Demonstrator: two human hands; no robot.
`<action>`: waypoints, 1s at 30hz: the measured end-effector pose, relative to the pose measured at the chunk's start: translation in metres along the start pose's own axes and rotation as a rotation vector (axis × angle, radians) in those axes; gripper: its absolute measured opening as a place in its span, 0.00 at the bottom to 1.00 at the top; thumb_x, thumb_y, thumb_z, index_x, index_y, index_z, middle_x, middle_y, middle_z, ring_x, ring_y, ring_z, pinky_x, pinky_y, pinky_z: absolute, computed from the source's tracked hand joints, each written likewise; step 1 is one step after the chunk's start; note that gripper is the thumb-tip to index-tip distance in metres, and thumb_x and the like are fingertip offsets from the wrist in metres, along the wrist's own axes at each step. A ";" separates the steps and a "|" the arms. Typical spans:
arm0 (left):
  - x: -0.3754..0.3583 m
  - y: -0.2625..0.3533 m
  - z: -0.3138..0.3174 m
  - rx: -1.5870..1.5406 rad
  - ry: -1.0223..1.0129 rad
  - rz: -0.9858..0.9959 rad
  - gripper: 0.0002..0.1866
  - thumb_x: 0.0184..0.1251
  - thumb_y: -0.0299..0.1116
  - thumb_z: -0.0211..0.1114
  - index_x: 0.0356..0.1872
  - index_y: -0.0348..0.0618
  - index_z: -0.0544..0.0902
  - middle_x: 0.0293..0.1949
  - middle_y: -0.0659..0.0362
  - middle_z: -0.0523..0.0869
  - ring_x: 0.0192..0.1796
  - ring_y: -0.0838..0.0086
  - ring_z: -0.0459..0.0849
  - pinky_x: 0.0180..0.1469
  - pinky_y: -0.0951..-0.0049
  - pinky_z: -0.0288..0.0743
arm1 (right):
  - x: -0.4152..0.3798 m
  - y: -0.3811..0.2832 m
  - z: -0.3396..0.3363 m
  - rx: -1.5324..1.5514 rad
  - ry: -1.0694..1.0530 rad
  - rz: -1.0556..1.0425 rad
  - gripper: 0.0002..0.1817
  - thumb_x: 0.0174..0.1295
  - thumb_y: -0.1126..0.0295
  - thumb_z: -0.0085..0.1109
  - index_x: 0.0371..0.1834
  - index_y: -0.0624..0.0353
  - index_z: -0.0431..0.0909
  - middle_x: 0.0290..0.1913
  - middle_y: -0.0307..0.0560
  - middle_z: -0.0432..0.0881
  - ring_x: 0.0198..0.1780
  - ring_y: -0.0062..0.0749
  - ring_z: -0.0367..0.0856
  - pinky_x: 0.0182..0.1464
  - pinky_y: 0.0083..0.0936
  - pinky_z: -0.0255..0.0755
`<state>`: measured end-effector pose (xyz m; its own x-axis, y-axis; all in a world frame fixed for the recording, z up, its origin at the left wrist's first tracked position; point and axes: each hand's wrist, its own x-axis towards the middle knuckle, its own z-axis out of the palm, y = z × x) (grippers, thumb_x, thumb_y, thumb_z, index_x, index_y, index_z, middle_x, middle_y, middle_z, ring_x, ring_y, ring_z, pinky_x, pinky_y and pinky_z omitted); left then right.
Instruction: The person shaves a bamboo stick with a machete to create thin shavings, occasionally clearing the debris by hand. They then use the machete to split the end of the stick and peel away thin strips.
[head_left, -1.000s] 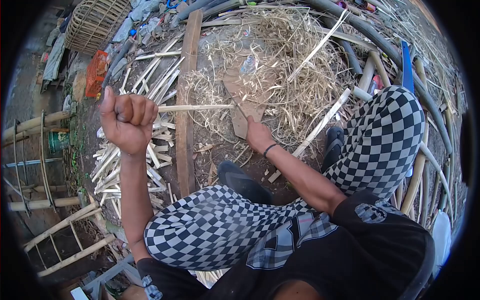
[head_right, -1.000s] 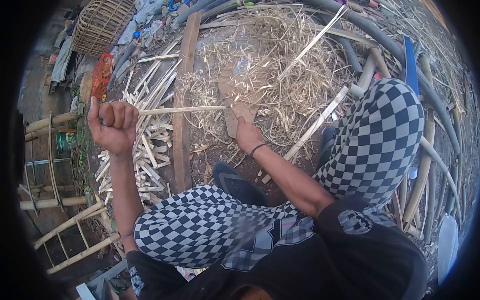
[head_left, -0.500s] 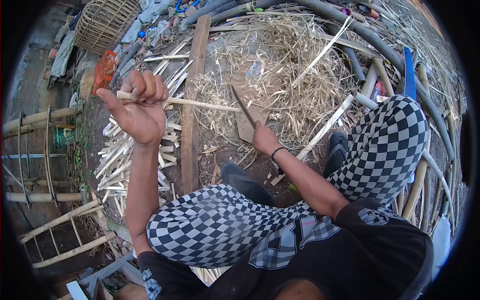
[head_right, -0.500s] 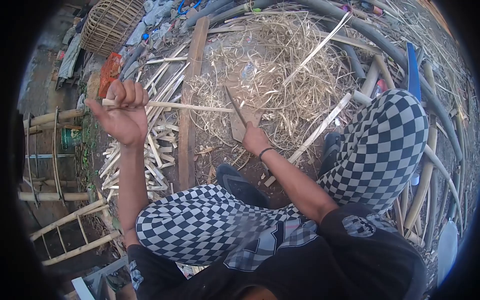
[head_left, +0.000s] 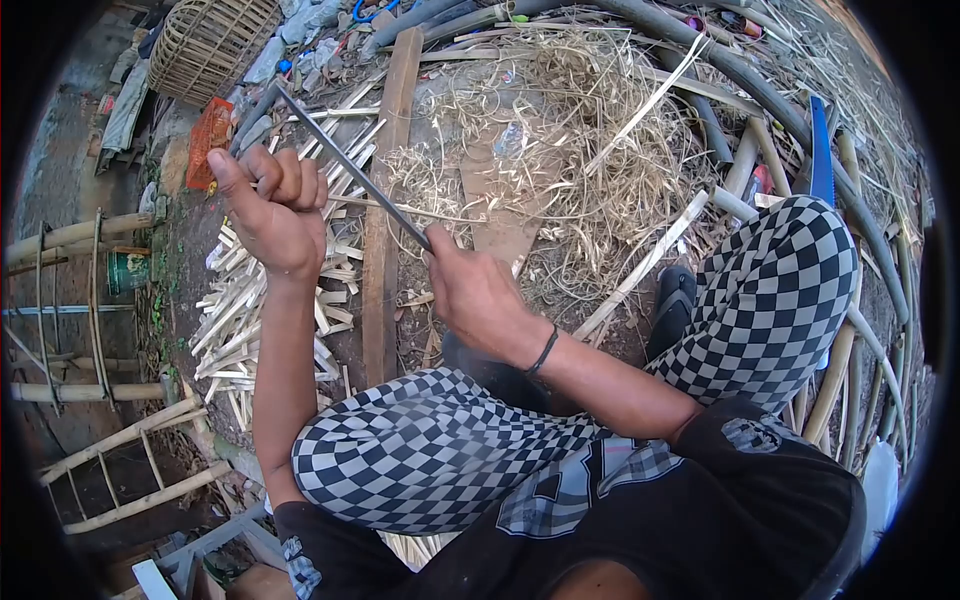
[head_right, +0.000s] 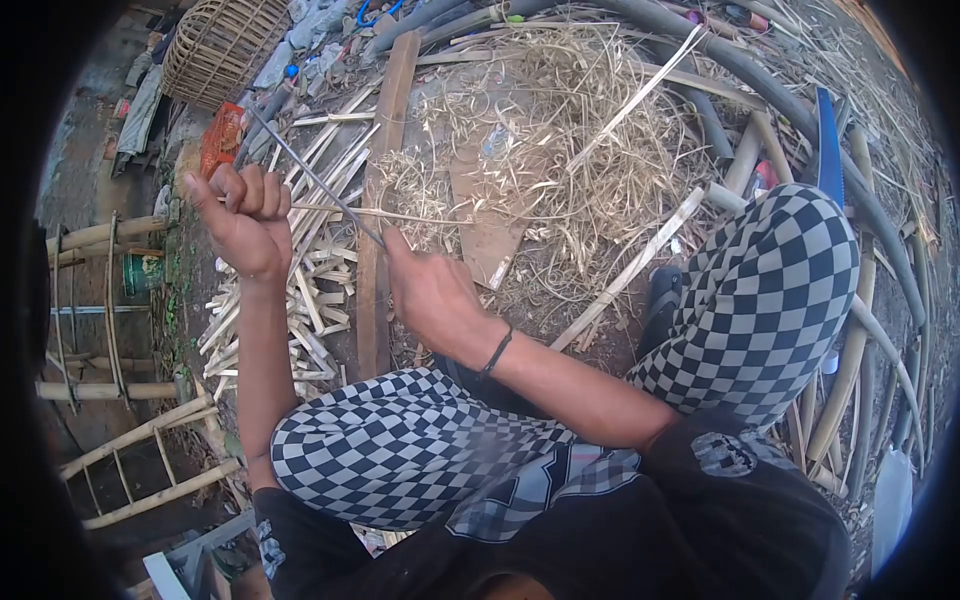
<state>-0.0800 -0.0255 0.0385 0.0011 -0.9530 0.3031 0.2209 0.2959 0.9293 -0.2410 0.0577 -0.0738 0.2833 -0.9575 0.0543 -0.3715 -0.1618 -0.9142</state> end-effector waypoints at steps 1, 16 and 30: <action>0.000 -0.002 0.003 0.035 0.112 0.081 0.32 0.78 0.66 0.46 0.21 0.54 0.54 0.18 0.70 0.49 0.21 0.81 0.44 0.24 0.72 0.40 | 0.002 0.009 0.007 0.002 -0.001 0.002 0.12 0.73 0.71 0.48 0.55 0.60 0.64 0.24 0.67 0.80 0.29 0.70 0.80 0.35 0.60 0.71; 0.014 0.005 -0.035 -0.185 -0.285 -0.117 0.30 0.80 0.59 0.37 0.17 0.55 0.54 0.10 0.70 0.50 0.13 0.82 0.41 0.16 0.74 0.39 | 0.009 0.058 0.030 -0.045 -0.079 0.117 0.13 0.73 0.68 0.45 0.56 0.60 0.65 0.25 0.69 0.81 0.31 0.71 0.81 0.37 0.62 0.73; 0.009 0.006 -0.036 -0.160 -0.207 -0.067 0.27 0.80 0.53 0.42 0.18 0.55 0.55 0.11 0.70 0.49 0.14 0.81 0.42 0.17 0.74 0.41 | 0.012 0.097 0.056 -0.113 0.000 0.052 0.13 0.70 0.72 0.47 0.56 0.57 0.67 0.25 0.67 0.81 0.33 0.70 0.82 0.38 0.60 0.74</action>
<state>-0.0439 -0.0346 0.0395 -0.2140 -0.9314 0.2943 0.3648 0.2033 0.9086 -0.2243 0.0443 -0.1842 0.2608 -0.9654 0.0084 -0.4833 -0.1381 -0.8645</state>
